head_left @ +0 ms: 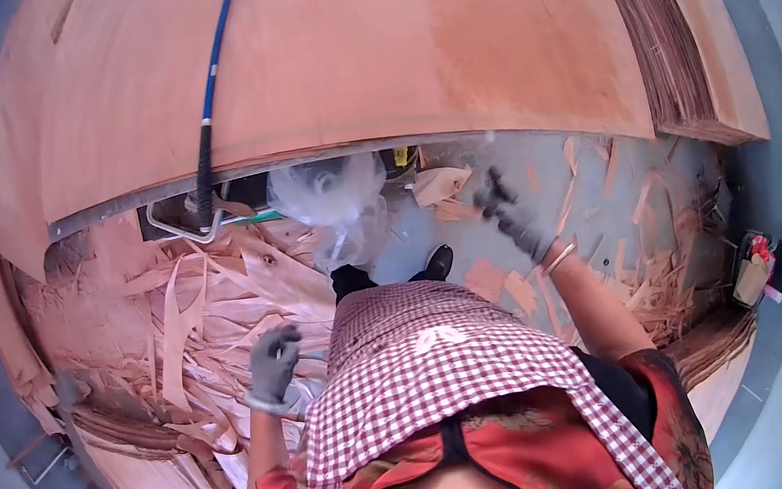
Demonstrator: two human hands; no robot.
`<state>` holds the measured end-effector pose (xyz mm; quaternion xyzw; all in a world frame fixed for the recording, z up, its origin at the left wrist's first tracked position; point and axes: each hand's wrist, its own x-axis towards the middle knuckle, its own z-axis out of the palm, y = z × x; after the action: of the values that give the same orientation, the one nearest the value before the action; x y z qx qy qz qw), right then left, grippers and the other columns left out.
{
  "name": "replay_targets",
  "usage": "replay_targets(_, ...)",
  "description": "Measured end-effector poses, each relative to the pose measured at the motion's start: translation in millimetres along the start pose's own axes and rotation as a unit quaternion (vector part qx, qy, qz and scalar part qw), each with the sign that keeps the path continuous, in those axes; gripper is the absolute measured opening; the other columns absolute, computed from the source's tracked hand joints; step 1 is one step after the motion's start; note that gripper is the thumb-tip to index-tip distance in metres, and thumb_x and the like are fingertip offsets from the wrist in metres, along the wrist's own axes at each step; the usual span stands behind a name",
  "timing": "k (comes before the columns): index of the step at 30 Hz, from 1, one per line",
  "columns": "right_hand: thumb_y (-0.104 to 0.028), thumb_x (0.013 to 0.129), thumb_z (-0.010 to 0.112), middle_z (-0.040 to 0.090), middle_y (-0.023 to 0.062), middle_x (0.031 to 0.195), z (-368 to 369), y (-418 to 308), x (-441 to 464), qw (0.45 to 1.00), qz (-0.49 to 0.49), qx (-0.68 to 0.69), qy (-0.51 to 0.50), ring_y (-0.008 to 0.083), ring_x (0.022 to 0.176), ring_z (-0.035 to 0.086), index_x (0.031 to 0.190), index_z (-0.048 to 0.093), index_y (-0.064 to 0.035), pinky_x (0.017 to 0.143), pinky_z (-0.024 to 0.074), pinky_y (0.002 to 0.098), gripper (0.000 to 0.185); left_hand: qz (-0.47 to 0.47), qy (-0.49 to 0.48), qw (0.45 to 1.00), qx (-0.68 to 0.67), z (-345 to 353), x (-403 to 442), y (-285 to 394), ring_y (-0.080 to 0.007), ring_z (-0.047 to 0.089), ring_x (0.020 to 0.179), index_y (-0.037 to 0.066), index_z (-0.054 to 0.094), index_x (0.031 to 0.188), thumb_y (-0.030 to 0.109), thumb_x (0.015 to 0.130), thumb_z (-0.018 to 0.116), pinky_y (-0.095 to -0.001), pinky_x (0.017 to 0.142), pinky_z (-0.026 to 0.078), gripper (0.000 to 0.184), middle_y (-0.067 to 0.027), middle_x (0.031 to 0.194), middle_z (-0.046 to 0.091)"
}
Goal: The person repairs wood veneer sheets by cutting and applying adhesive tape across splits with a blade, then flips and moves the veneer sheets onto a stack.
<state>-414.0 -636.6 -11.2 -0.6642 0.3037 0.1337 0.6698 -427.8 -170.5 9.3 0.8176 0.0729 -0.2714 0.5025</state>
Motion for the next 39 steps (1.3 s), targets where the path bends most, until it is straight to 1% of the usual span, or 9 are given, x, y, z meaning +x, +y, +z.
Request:
replay_targets(6,-0.024,0.091,0.060,0.061,0.0055,0.106,-41,-13,54,0.985,-0.153,0.067,-0.037,0.0141,0.100,0.052,0.123,0.054,-0.0025,0.088,0.0425,0.0286,0.040,0.091,-0.168,0.952,-0.240,105,17,163,-0.0169,0.062,0.077,0.000,0.059,0.075,0.011,0.086,0.056,-0.0314,0.079,0.049,0.016,-0.0099,0.077,0.065)
replay_targets(11,-0.009,0.086,0.065,0.061,0.0000,0.098,-37,-13,69,0.972,-0.071,0.198,-0.100,0.0089,0.085,0.054,0.108,0.060,-0.0012,0.077,0.0447,0.0222,0.024,0.050,-0.119,0.949,-0.288,144,18,186,-0.0153,0.057,0.063,0.003,0.057,0.078,0.011,0.087,0.056,-0.0293,0.067,0.050,0.012,-0.0050,0.069,0.058)
replay_targets(12,-0.019,0.087,0.065,0.061,-0.0008,0.093,-37,-11,70,0.979,-0.083,0.151,-0.112,0.0093,0.085,0.053,0.107,0.061,-0.0031,0.076,0.0434,0.0235,0.026,0.038,-0.107,0.946,-0.304,150,20,185,-0.0141,0.056,0.061,0.003,0.056,0.078,0.010,0.087,0.056,-0.0283,0.064,0.049,0.011,-0.0043,0.068,0.056)
replay_targets(20,-0.014,0.084,0.066,0.059,0.0010,0.078,-76,-63,55,0.952,0.044,0.178,-0.246,0.0107,0.065,0.055,0.099,0.063,-0.0035,0.061,0.0444,0.0245,0.018,0.040,-0.094,0.947,-0.306,221,91,256,-0.0070,0.049,0.058,0.005,0.055,0.091,0.006,0.083,0.062,-0.0214,0.052,0.041,0.011,0.0001,0.071,0.052)
replay_targets(25,-0.020,0.088,0.063,0.062,0.0021,0.093,-148,-128,44,0.939,-0.049,0.015,-0.339,0.0125,0.089,0.056,0.111,0.061,-0.0021,0.078,0.0446,0.0240,0.029,0.111,-0.120,0.977,-0.137,267,134,297,-0.0061,0.048,0.060,0.002,0.060,0.104,0.007,0.086,0.061,-0.0201,0.056,0.041,0.018,0.0004,0.077,0.051)
replay_targets(27,-0.022,0.090,0.060,0.061,0.0019,0.090,-196,-105,66,0.921,0.027,0.254,-0.293,0.0120,0.083,0.057,0.115,0.057,-0.0017,0.073,0.0464,0.0238,0.032,0.149,-0.110,0.981,-0.059,293,150,303,-0.0060,0.049,0.064,0.002,0.061,0.107,0.008,0.087,0.060,-0.0195,0.059,0.042,0.020,-0.0006,0.081,0.053)
replay_targets(28,-0.020,0.091,0.059,0.060,0.0017,0.088,-227,-112,72,0.948,-0.007,0.175,-0.266,0.0108,0.079,0.056,0.116,0.056,-0.0021,0.068,0.0465,0.0230,0.031,0.171,-0.099,0.980,0.000,304,155,314,-0.0099,0.057,0.070,0.003,0.064,0.104,0.009,0.086,0.061,-0.0208,0.061,0.044,0.019,-0.0032,0.087,0.060)
replay_targets(33,-0.016,0.090,0.056,0.054,-0.0013,0.078,-330,-152,102,0.991,-0.050,-0.055,-0.110,0.0044,0.067,0.052,0.117,0.055,-0.0045,0.051,0.0413,0.0185,0.030,0.402,0.033,0.862,0.306,391,184,392,-0.0274,0.060,0.088,0.009,0.062,0.114,0.014,0.084,0.059,-0.0364,0.073,0.050,0.031,-0.0136,0.109,0.061)
replay_targets(39,-0.017,0.089,0.057,0.053,-0.0007,0.073,-330,-197,170,0.966,-0.116,-0.075,-0.219,0.0061,0.060,0.049,0.110,0.058,-0.0047,0.048,0.0397,0.0216,0.024,0.371,0.159,0.772,0.492,479,231,395,-0.0266,0.058,0.089,0.012,0.060,0.118,0.031,0.084,0.058,-0.0368,0.068,0.049,0.039,-0.0106,0.121,0.058)
